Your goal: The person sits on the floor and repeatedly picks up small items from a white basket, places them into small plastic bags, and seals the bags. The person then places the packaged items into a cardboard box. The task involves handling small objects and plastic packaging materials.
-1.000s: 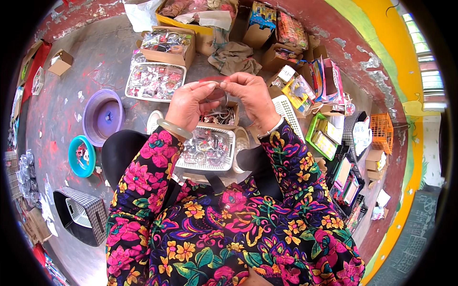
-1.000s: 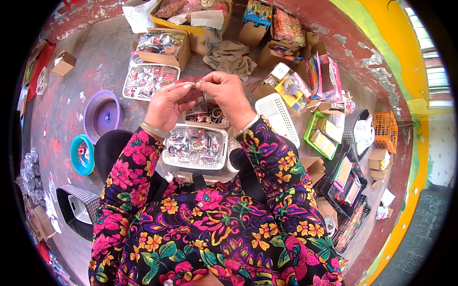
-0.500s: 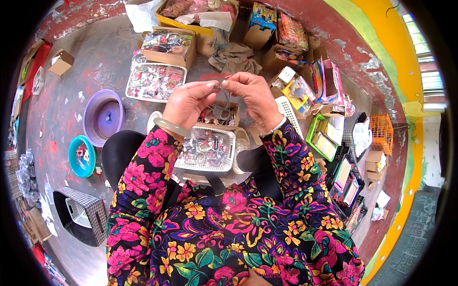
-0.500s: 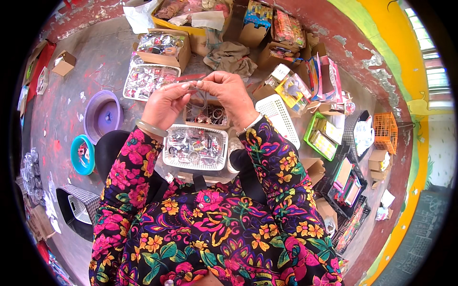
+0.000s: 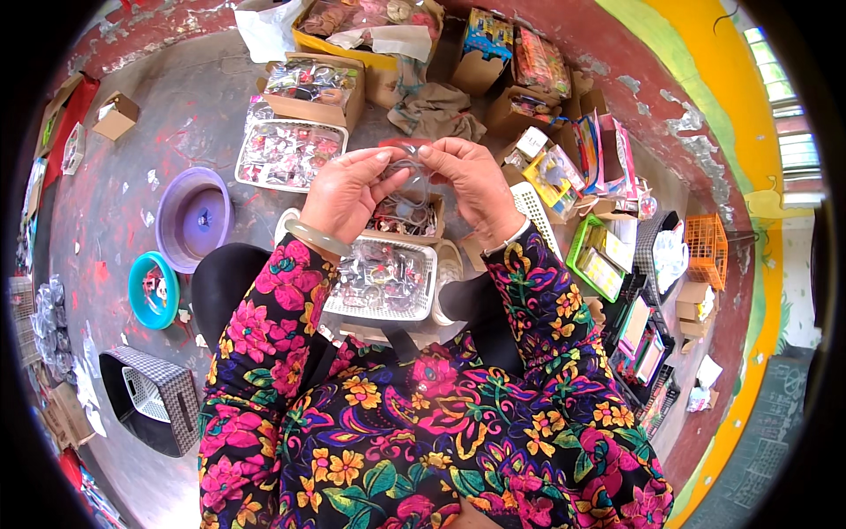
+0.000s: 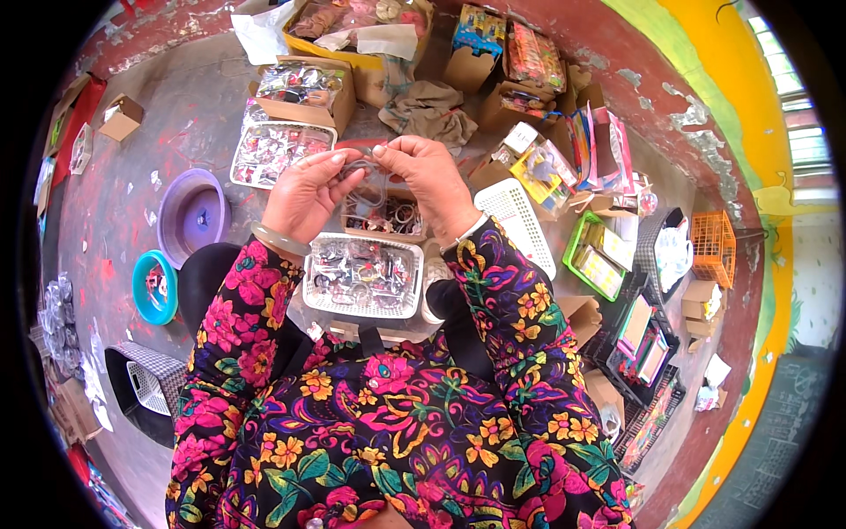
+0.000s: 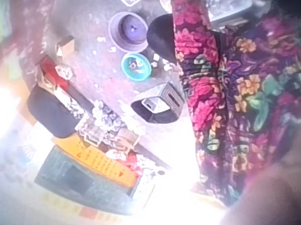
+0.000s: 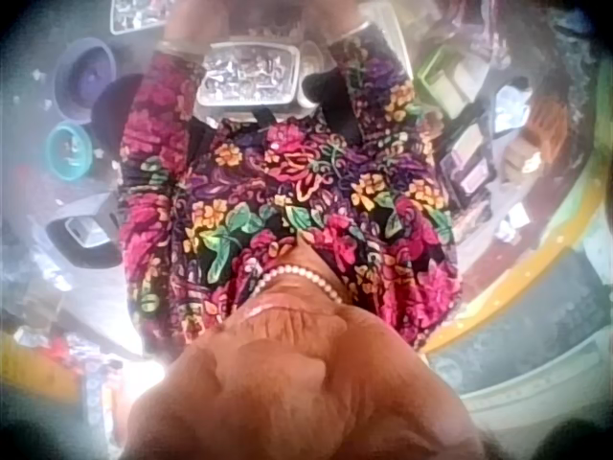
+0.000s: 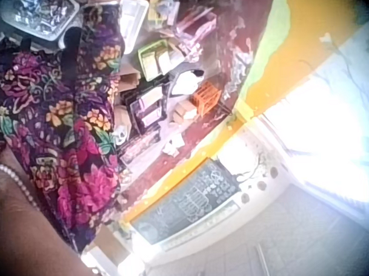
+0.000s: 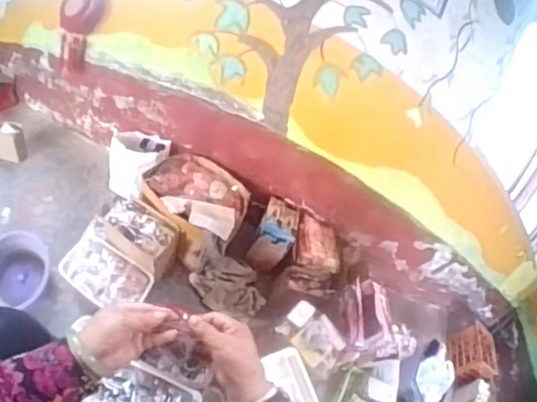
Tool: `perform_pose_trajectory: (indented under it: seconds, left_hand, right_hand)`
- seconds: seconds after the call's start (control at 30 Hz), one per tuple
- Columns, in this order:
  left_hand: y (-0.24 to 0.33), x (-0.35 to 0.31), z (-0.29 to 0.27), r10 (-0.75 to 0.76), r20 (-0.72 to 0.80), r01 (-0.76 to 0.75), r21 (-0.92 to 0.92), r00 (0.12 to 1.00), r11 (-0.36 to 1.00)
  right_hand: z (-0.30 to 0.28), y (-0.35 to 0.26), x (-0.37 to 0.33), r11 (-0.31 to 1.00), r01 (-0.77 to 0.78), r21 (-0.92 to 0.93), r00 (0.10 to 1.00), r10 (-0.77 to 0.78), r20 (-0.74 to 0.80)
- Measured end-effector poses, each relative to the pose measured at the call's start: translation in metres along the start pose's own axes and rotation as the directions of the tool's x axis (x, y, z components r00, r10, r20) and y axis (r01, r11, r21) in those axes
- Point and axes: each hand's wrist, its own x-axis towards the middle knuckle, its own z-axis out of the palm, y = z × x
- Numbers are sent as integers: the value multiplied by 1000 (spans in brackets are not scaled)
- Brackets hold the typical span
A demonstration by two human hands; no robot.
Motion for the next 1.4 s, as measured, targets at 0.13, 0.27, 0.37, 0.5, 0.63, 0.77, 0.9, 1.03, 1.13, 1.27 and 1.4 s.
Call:
perform_pose_trajectory:
  seconds: [0.13,0.27,0.37,0.5,0.63,0.77,0.9,1.03,1.13,1.27,1.4]
  left_hand:
    - [-3,2,-3,-6,7,6,25,1000,1000]
    - [-7,4,-7,9,-39,-5,84,999,996]
    - [-12,5,-5,-15,-72,25,146,997,989]
    - [-17,3,3,25,19,-29,247,1000,969]
    - [-24,6,1,58,31,-65,394,998,917]
    - [-30,7,-8,113,44,-118,557,993,822]
    - [-36,7,-10,228,124,-240,764,966,599]
    - [-35,7,-9,289,183,-285,887,940,365]
    - [-42,11,-17,304,178,-320,792,936,520]
    - [-39,9,-13,348,301,-410,861,888,302]
    - [-33,4,-4,311,254,-346,894,916,287]
  right_hand:
    - [-5,2,2,997,31,-76,995,-38,-96]
    - [7,-9,-2,731,353,-585,804,-556,-211]
    - [16,-11,-7,389,521,-760,673,-735,84]
    - [24,-5,-11,187,539,-821,642,-722,257]
    - [25,-4,-14,20,500,-866,623,-702,344]
    - [24,-7,-15,-104,484,-869,626,-652,427]
    - [21,-10,-17,-108,474,-874,686,-577,443]
    - [17,-5,-14,-5,476,-880,702,-600,383]
    - [14,-7,-11,115,507,-854,739,-569,362]
    - [9,-14,-13,116,501,-857,773,-505,384]
    - [14,-10,-13,28,474,-880,747,-541,385]
